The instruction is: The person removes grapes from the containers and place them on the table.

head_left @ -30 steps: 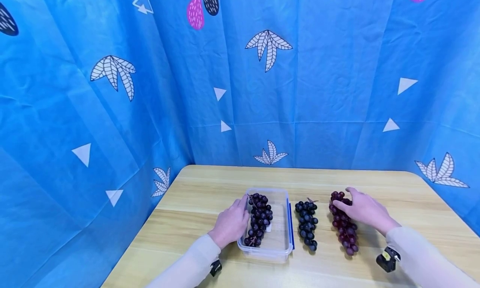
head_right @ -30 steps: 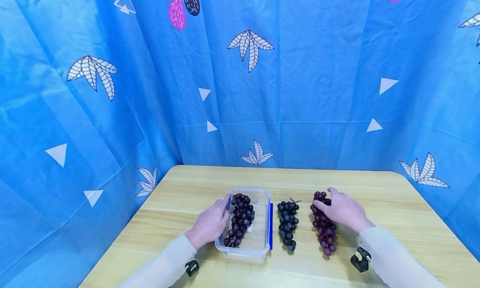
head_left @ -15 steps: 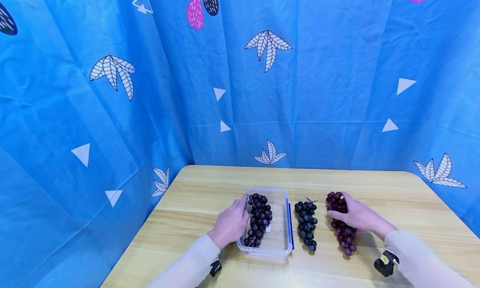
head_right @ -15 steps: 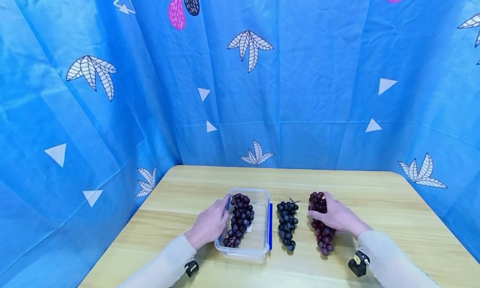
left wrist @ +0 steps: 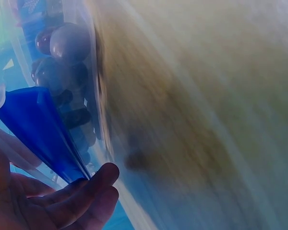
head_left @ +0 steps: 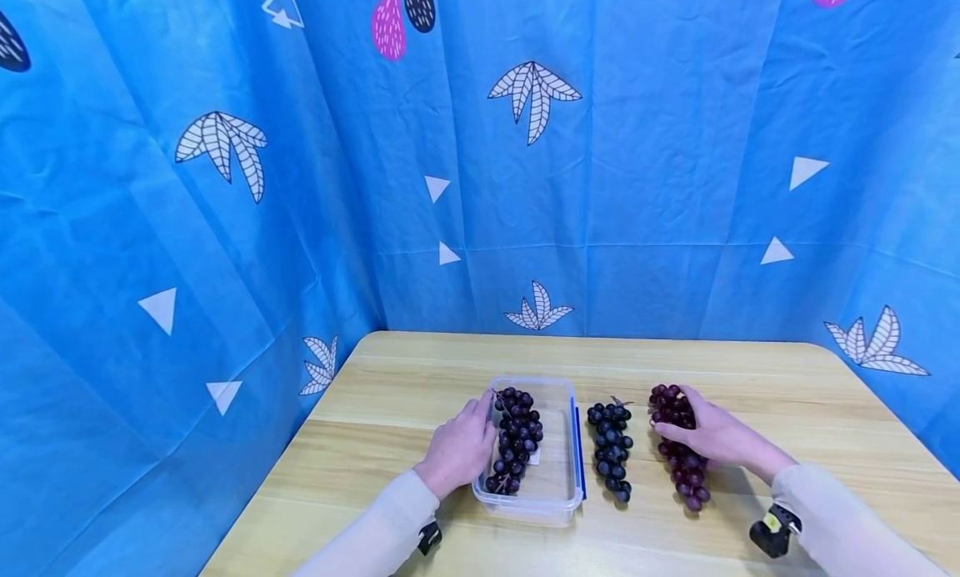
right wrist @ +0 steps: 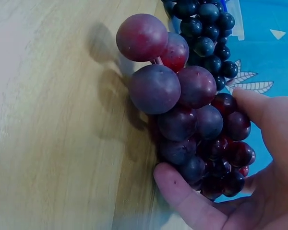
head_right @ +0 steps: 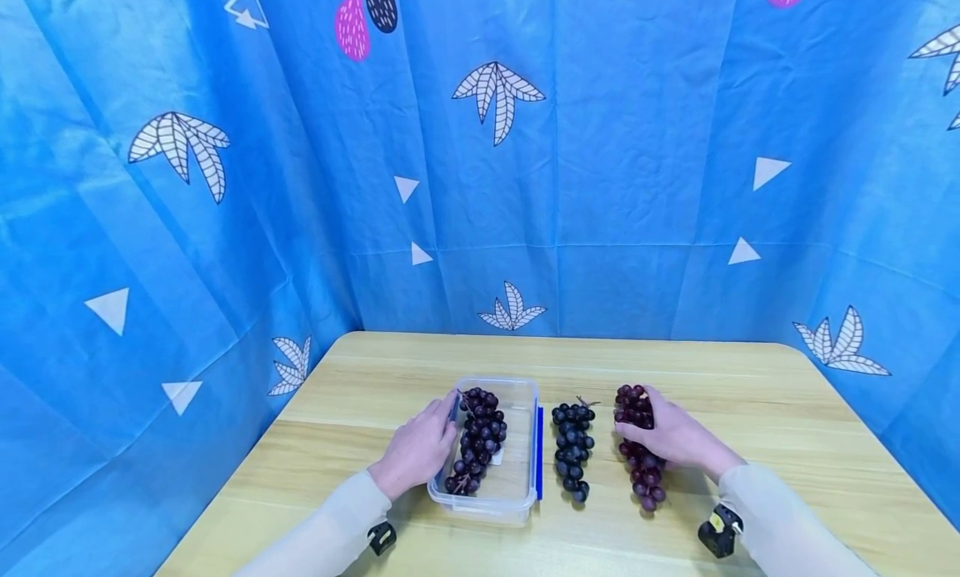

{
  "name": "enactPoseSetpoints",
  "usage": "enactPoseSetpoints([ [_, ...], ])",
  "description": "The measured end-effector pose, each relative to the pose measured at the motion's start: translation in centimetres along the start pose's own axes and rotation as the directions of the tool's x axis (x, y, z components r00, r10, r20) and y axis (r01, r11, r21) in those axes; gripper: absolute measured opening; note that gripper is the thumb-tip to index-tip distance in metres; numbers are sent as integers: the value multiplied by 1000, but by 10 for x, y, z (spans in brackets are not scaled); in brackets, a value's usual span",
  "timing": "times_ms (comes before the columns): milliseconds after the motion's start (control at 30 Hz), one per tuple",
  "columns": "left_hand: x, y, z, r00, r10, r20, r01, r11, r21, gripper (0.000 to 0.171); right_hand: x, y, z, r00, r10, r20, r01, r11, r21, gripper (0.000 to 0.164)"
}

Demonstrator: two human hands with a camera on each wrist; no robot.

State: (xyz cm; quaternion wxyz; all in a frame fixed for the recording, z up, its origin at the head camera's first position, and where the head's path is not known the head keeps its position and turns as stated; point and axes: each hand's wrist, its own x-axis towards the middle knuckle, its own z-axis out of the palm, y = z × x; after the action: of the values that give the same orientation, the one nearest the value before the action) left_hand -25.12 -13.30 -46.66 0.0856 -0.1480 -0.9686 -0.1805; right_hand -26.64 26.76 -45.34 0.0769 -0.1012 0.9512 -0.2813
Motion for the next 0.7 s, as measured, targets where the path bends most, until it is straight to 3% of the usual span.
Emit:
enactPoseSetpoints([
  [367,0,0,1,1000,-4,3,4,1000,-1,56,-1,1,-6,999,37,-29,-38,999,-27,105],
  [700,1,-2,1,1000,-4,8,4,1000,-8,56,-4,-2,-12,997,21,-69,-27,996,-82,98],
])
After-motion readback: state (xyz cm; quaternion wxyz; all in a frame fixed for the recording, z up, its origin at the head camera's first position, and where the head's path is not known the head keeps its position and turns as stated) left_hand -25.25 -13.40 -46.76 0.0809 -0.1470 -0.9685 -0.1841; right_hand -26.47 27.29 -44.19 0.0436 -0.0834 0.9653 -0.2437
